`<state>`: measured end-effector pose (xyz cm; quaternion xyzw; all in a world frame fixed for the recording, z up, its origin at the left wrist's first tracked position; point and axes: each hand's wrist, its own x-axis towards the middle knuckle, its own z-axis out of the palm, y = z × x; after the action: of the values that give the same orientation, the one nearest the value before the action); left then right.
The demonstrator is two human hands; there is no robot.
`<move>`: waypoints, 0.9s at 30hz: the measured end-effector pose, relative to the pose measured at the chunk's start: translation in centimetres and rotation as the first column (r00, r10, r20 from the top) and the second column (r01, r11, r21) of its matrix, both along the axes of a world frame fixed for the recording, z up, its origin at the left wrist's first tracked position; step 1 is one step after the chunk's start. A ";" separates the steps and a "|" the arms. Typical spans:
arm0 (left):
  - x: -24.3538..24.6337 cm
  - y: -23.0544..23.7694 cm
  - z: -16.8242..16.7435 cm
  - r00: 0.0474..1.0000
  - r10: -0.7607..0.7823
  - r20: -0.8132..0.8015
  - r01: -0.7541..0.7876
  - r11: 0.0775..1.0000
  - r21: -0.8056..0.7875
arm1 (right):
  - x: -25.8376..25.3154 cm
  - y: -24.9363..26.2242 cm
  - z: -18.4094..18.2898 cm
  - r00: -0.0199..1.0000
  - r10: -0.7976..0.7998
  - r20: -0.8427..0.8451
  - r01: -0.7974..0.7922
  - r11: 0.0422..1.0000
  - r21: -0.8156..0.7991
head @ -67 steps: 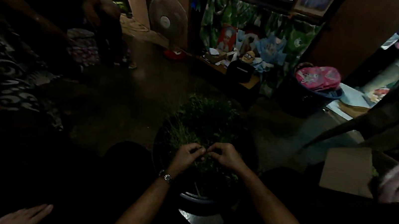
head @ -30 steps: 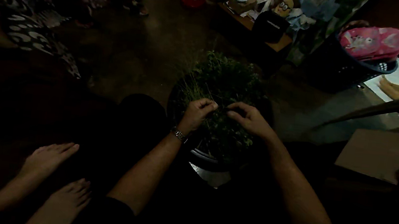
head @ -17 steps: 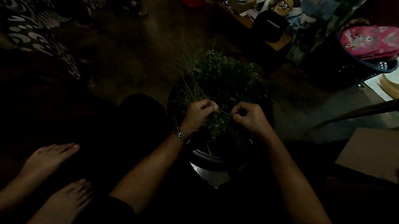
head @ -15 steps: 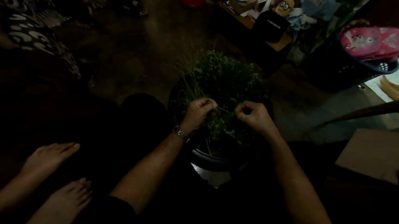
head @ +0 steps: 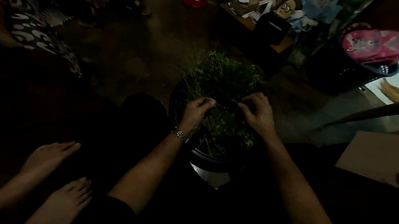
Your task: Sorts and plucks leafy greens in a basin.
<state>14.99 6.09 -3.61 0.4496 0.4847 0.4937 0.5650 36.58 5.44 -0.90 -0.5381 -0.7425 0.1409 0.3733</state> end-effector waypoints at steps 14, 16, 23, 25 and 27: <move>0.4 -0.4 -0.9 0.998 -0.058 -0.038 0.057 0.998 -0.019 | -5.4 -0.4 -2.7 0.983 0.146 0.115 -0.155 0.986 0.069; 0.4 -0.4 -1.0 0.997 -0.065 -0.044 0.064 0.998 -0.020 | -5.2 -0.2 -2.6 0.986 0.157 0.055 -0.159 0.987 0.030; 0.5 -0.3 -1.3 0.998 -0.042 -0.057 0.042 0.999 0.001 | -5.0 -0.6 -2.4 0.969 0.168 0.181 -0.194 0.972 0.135; 0.7 -0.1 -1.4 0.998 -0.027 -0.063 0.029 0.999 0.036 | -4.9 -0.5 -2.7 0.962 0.142 0.232 -0.192 0.958 0.213; 0.7 0.1 -1.5 0.994 -0.002 -0.110 0.010 0.997 0.079 | -4.8 -0.5 -2.7 0.956 0.125 0.267 -0.193 0.949 0.248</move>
<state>15.72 6.18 -5.09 0.4997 0.4936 0.4855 0.5205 31.81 4.93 -3.59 -0.4331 -0.8368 -0.0009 0.3350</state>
